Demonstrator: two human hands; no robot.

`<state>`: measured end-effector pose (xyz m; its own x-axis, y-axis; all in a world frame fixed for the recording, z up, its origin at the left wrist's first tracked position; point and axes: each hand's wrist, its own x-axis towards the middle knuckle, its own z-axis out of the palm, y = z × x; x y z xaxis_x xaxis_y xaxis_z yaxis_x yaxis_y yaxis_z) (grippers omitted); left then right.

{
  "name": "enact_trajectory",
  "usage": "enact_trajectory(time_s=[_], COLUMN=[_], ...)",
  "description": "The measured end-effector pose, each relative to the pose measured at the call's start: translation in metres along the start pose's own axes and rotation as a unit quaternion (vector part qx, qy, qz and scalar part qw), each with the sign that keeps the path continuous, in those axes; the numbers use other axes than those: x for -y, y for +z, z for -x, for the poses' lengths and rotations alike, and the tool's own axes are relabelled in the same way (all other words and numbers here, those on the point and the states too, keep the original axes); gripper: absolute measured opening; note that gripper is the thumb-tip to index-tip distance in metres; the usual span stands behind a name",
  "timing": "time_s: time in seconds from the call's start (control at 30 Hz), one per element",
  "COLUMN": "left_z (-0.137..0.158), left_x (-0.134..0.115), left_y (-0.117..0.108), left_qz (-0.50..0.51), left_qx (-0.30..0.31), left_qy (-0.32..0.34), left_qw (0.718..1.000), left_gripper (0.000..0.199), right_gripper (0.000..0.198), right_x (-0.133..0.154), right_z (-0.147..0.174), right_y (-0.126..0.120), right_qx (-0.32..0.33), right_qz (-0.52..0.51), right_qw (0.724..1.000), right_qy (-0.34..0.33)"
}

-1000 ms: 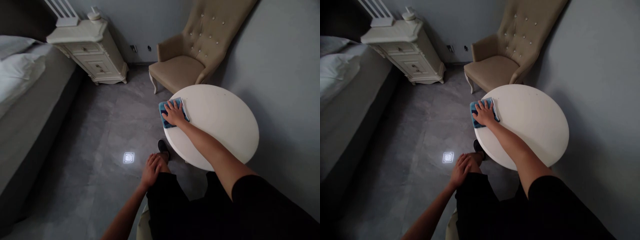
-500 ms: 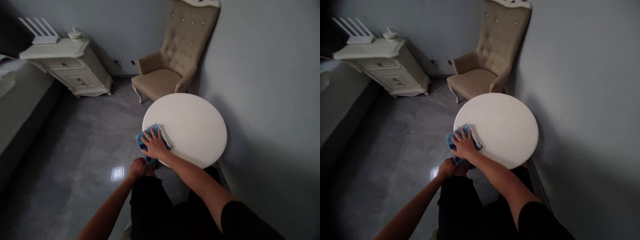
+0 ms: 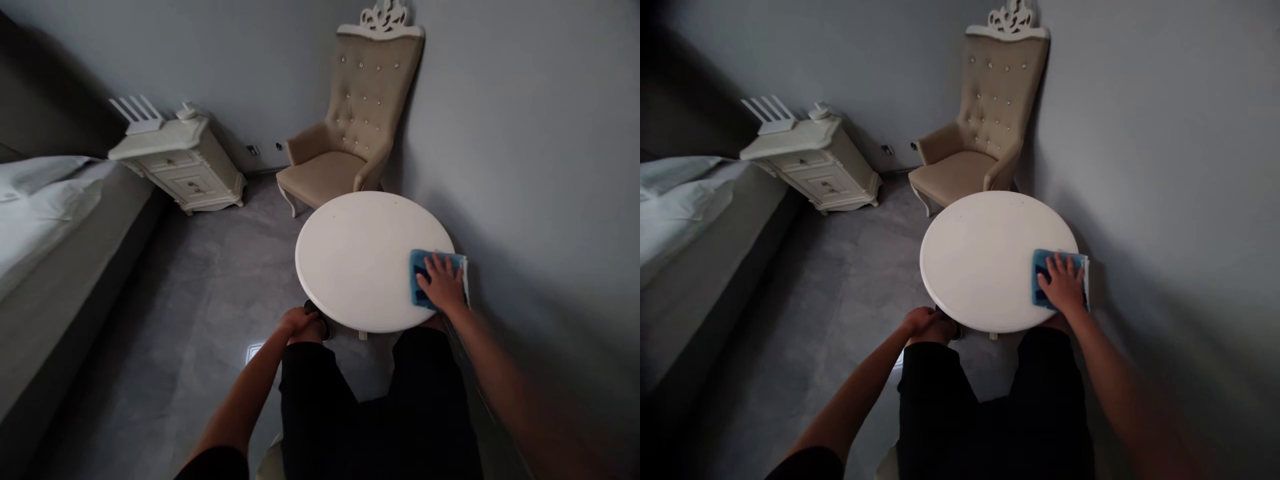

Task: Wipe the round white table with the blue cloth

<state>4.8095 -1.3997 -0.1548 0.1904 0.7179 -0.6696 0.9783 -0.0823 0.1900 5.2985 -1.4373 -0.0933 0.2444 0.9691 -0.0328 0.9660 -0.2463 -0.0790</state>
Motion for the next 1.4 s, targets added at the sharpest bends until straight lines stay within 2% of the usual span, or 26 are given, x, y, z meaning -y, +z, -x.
enact_trajectory(time_s=[0.07, 0.1, 0.17, 0.23, 0.33, 0.4, 0.47, 0.5, 0.53, 0.6, 0.7, 0.77, 0.87, 0.97, 1.1, 1.4], left_z=[-0.006, -0.008, -0.01, -0.012, -0.013, -0.013, -0.012, -0.012, -0.012, -0.012, -0.013, -0.014, -0.017, -0.021, -0.027, -0.036], left_x=[0.01, 0.014, 0.02, 0.022, 0.019, 0.016, 0.013, 0.012, 0.012, 0.012, 0.016, 0.022, 0.03, 0.034, 0.035, 0.047], left_y=[0.002, 0.003, 0.006, 0.008, 0.009, 0.009, 0.01, 0.01, 0.011, 0.013, 0.017, 0.02, 0.023, 0.023, 0.018, 0.013], left_qz=[0.016, 0.013, 0.005, 0.004, 0.006, 0.007, 0.003, 0.0, -0.004, -0.006, 0.002, 0.008, 0.013, 0.017, 0.019, 0.044], left_qx=[-0.012, -0.022, -0.044, -0.06, -0.064, -0.064, -0.065, -0.065, -0.064, -0.067, -0.082, -0.093, -0.101, -0.097, -0.075, -0.07], left_qy=[-0.009, -0.011, -0.012, -0.011, -0.011, -0.012, -0.014, -0.013, -0.013, -0.018, -0.026, -0.027, -0.026, -0.018, -0.012, -0.027], left_qw=[1.0, 1.0, 0.999, 0.998, 0.998, 0.998, 0.998, 0.998, 0.998, 0.998, 0.996, 0.995, 0.994, 0.995, 0.997, 0.996], left_gripper=[0.068, 0.069, 0.07, 0.07, 0.066, 0.058, 0.046, 0.043, 0.042, 0.047, 0.065, 0.071, 0.069, 0.067, 0.069, 0.064], right_gripper=[0.076, 0.077, 0.078, 0.077, 0.077, 0.075, 0.077, 0.077, 0.077, 0.076, 0.076, 0.078, 0.074, 0.073, 0.075, 0.079], right_x=[-0.005, 0.003, 0.038, 0.096, 0.198, 0.254, 0.288, 0.294, 0.292, 0.268, 0.191, 0.128, 0.043, -0.011, -0.034, -0.022], right_z=[-0.018, -0.023, -0.023, -0.01, 0.026, 0.052, 0.072, 0.079, 0.083, 0.087, 0.084, 0.08, 0.068, 0.04, -0.033, -0.268], right_y=[-0.001, 0.0, 0.001, 0.003, 0.007, 0.01, 0.013, 0.014, 0.014, 0.012, 0.007, 0.006, 0.007, 0.009, 0.006, -0.007], right_qx=[-0.006, -0.011, -0.025, -0.03, -0.007, 0.006, 0.006, 0.006, 0.007, 0.009, 0.018, 0.023, 0.009, -0.004, -0.001, -0.008], right_qz=[-0.017, -0.026, -0.041, -0.062, -0.103, -0.106, -0.116, -0.119, -0.121, -0.122, -0.119, -0.097, -0.036, 0.005, 0.027, -0.002], right_qw=[0.998, 0.997, 0.996, 0.998, 0.986, 0.978, 0.964, 0.958, 0.953, 0.95, 0.956, 0.97, 0.994, 0.999, 0.999, 1.0], right_qy=[0.059, 0.077, 0.073, 0.011, -0.134, -0.18, -0.238, -0.259, -0.276, -0.288, -0.267, -0.22, -0.104, -0.035, -0.024, 0.013])
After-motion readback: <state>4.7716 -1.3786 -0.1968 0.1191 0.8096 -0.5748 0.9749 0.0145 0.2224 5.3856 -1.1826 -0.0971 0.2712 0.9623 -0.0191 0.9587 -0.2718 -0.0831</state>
